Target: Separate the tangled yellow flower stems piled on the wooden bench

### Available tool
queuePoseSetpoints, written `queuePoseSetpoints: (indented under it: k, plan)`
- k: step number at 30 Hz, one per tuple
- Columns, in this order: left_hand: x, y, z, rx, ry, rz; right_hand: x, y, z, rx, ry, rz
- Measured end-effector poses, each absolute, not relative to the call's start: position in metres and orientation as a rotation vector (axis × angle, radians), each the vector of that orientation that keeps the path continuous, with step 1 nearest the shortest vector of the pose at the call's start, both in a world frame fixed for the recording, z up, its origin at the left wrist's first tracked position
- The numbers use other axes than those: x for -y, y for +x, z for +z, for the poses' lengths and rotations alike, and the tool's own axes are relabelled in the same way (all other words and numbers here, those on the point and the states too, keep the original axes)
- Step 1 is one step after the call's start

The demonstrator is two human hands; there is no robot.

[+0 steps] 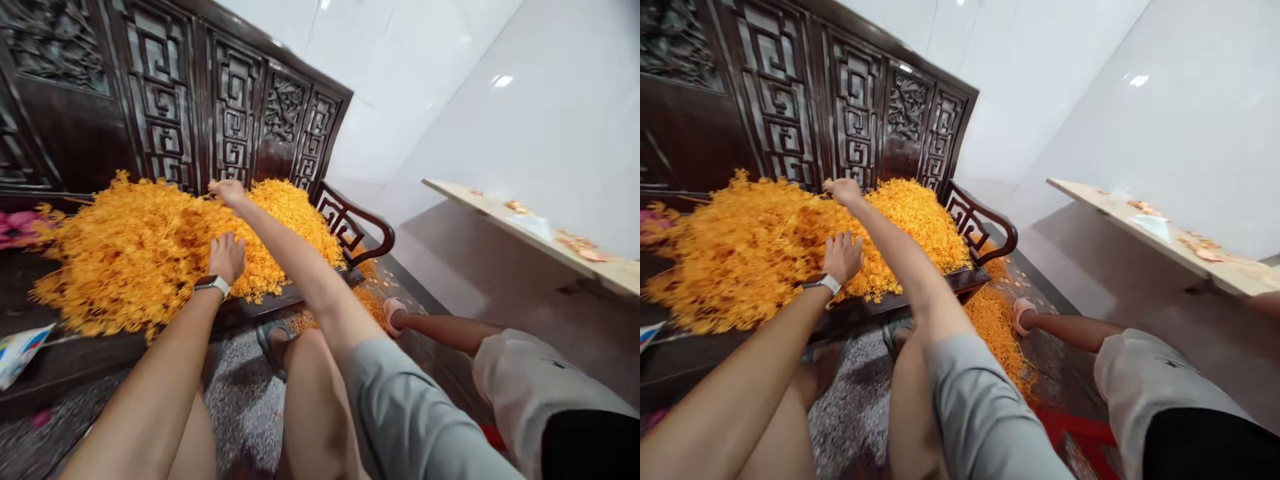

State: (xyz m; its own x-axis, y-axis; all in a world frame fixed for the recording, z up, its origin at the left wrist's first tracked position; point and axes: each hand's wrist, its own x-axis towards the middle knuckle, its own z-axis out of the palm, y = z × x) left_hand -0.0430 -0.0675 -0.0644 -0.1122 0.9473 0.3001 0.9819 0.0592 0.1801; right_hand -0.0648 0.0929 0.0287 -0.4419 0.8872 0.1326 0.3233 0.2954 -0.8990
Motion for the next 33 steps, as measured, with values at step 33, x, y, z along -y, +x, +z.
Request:
queuePoseSetpoints:
  k: [33]
  plan:
    - [0.017, 0.010, -0.024, 1.990, -2.081, -1.469, -0.041, 0.137, 0.016, 1.233, -0.578, 1.917]
